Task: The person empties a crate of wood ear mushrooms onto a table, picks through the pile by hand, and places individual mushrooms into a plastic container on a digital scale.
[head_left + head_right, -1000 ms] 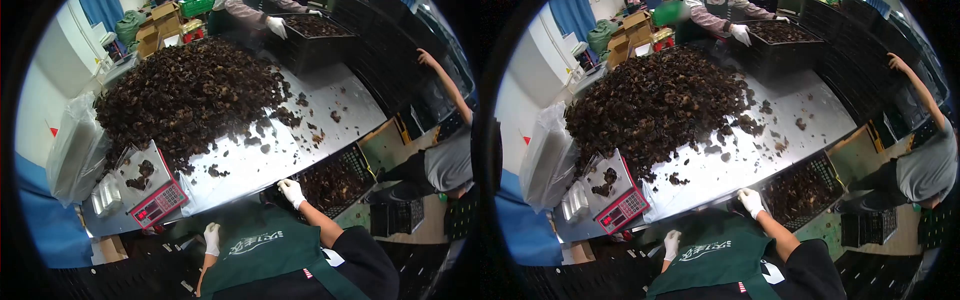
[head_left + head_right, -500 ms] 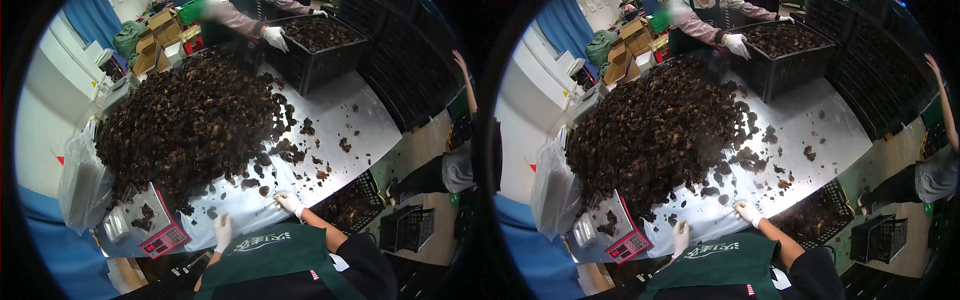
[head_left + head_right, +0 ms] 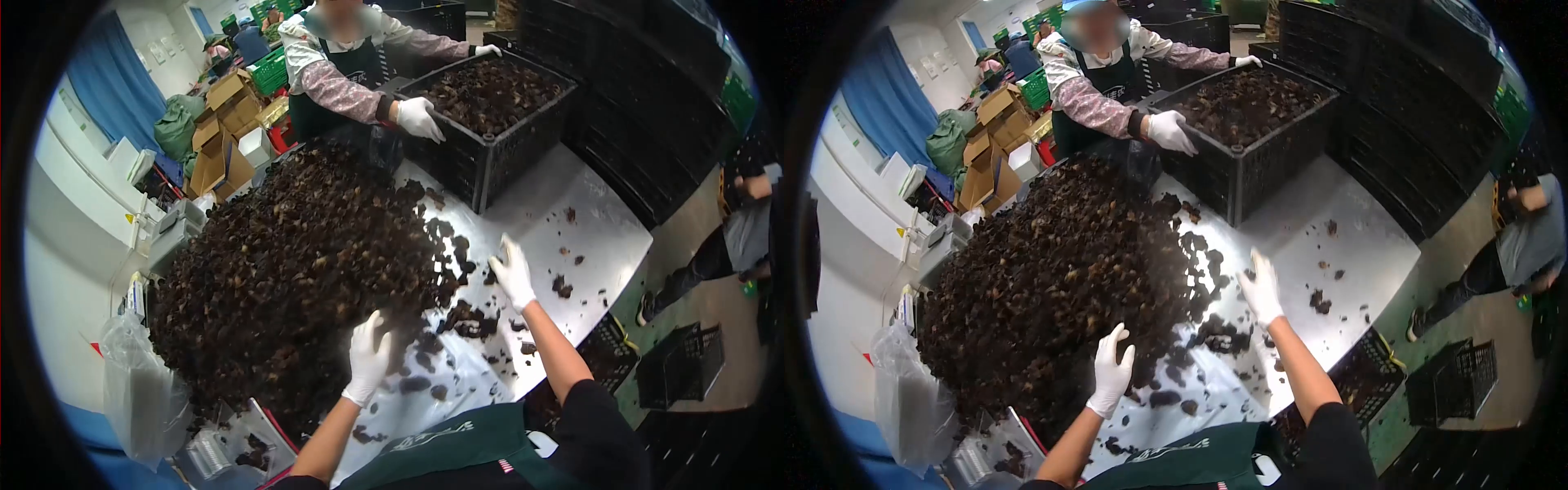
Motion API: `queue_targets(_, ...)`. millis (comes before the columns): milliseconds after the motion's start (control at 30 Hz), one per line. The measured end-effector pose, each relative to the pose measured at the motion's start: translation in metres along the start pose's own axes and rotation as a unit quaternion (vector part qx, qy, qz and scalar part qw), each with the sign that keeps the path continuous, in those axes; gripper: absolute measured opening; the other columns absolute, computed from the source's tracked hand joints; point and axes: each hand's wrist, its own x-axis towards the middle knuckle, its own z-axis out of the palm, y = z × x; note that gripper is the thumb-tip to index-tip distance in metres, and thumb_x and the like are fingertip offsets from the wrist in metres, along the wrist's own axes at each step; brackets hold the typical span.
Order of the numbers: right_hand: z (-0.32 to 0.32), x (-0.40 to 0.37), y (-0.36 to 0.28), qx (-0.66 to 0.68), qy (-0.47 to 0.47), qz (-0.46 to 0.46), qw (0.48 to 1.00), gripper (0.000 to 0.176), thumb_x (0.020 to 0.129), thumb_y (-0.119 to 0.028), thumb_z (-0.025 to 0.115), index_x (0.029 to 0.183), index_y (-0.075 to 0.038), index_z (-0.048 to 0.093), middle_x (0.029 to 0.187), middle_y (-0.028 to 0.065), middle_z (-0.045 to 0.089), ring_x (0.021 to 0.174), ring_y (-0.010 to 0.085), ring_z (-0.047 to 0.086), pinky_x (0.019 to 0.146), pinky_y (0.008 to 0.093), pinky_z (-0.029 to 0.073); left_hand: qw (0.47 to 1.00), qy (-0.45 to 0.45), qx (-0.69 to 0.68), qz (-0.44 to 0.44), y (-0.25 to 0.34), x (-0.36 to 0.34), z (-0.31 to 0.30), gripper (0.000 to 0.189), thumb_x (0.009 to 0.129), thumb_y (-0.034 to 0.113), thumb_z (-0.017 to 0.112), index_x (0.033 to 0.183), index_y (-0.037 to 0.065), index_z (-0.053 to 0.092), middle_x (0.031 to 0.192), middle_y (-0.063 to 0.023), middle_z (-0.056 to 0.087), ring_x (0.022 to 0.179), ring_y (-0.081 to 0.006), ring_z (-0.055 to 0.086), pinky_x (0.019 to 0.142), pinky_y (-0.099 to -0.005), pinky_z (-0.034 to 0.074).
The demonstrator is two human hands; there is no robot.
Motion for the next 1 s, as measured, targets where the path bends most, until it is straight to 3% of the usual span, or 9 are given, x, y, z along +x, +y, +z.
queue_targets(133,-0.010,0.173,-0.073,-0.146,0.207,-0.252,0.934,0.067,0.078,-0.025,0.071,0.137,-0.005,0.045,0.133,0.0150,0.048,0.129,0.0311,0.038,0.110,0.0445,0.029,0.992,-0.057,0.036,0.107,0.040,0.105,0.033,0.055,0.079,0.004,0.068,0.131,0.003,0.049,0.115,-0.0143,0.059,0.109,-0.0307,0.054,0.095,-0.0381,0.043)
queue_targets(200,-0.001,0.228,-0.082,-0.262,0.211,-0.263,0.904,0.048,0.079,-0.027,0.070,0.121,-0.007,0.058,0.117,0.0141,0.058,0.116,0.0290,0.050,0.106,0.0436,0.032,0.986,-0.062,0.063,0.144,0.054,0.150,0.051,0.058,0.079,0.005,0.069,0.132,0.003,0.048,0.118,-0.0166,0.056,0.111,-0.0328,0.052,0.096,-0.0392,0.042)
queue_targets(267,-0.004,0.252,-0.086,-0.319,0.081,-0.187,0.926,0.027,0.080,-0.032,0.069,0.096,-0.011,0.065,0.095,0.0100,0.064,0.097,0.0258,0.059,0.098,0.0413,0.037,0.978,-0.076,0.085,0.177,0.066,0.193,0.063,0.059,0.077,0.005,0.070,0.132,0.003,0.047,0.120,-0.0184,0.054,0.113,-0.0344,0.051,0.096,-0.0396,0.042)
queue_targets(300,-0.005,0.259,-0.073,-0.313,0.119,-0.248,0.909,0.023,0.080,-0.036,0.068,0.080,-0.013,0.063,0.079,0.0067,0.063,0.080,0.0241,0.061,0.085,0.0383,0.040,0.972,-0.076,0.085,0.207,0.068,0.216,0.068,0.059,0.077,0.005,0.070,0.131,0.003,0.048,0.121,-0.0185,0.054,0.113,-0.0345,0.051,0.096,-0.0395,0.042)
queue_targets(467,-0.027,0.261,-0.059,-0.253,0.085,-0.307,0.914,0.027,0.082,-0.036,0.065,0.075,-0.011,0.062,0.074,0.0076,0.061,0.076,0.0247,0.059,0.076,0.0368,0.040,0.939,-0.057,0.142,0.307,0.085,0.318,0.085,0.057,0.076,0.006,0.069,0.129,-0.001,0.049,0.118,-0.0194,0.055,0.113,-0.0358,0.051,0.096,-0.0407,0.041)
queue_targets(733,-0.139,0.197,-0.007,-0.205,0.039,-0.359,0.910,0.017,0.073,-0.018,0.075,0.082,-0.008,0.064,0.075,0.0064,0.056,0.080,0.0268,0.056,0.086,0.0384,0.045,0.920,-0.032,0.147,0.361,0.101,0.387,0.080,0.058,0.074,0.009,0.071,0.127,-0.001,0.050,0.119,-0.0200,0.056,0.112,-0.0368,0.052,0.097,-0.0415,0.042)
queue_targets(867,-0.230,0.164,0.048,-0.218,-0.028,-0.325,0.920,0.025,0.062,-0.004,0.076,0.084,-0.004,0.064,0.085,0.0077,0.059,0.094,0.0293,0.058,0.094,0.0434,0.044,0.885,-0.004,0.193,0.423,0.125,0.369,0.087,0.059,0.079,0.018,0.069,0.131,0.000,0.048,0.135,-0.0224,0.045,0.128,-0.0430,0.037,0.107,-0.0487,0.030)
queue_targets(933,-0.274,0.155,0.074,-0.273,0.004,-0.361,0.892,0.031,0.057,0.000,0.074,0.086,-0.003,0.064,0.092,0.0091,0.059,0.098,0.0316,0.058,0.095,0.0449,0.044,0.905,-0.022,0.090,0.416,0.151,0.364,0.091,0.063,0.081,0.026,0.070,0.135,0.004,0.046,0.143,-0.0212,0.038,0.134,-0.0440,0.029,0.109,-0.0536,0.024)
queue_targets(1000,-0.320,0.142,0.121,-0.366,0.053,-0.269,0.889,0.048,0.059,0.007,0.068,0.106,-0.005,0.066,0.129,0.0119,0.055,0.123,0.0320,0.049,0.106,0.0390,0.038,0.881,-0.090,0.070,0.459,0.176,0.344,0.097,0.065,0.082,0.032,0.070,0.136,0.005,0.045,0.144,-0.0191,0.038,0.136,-0.0410,0.028,0.111,-0.0543,0.023)
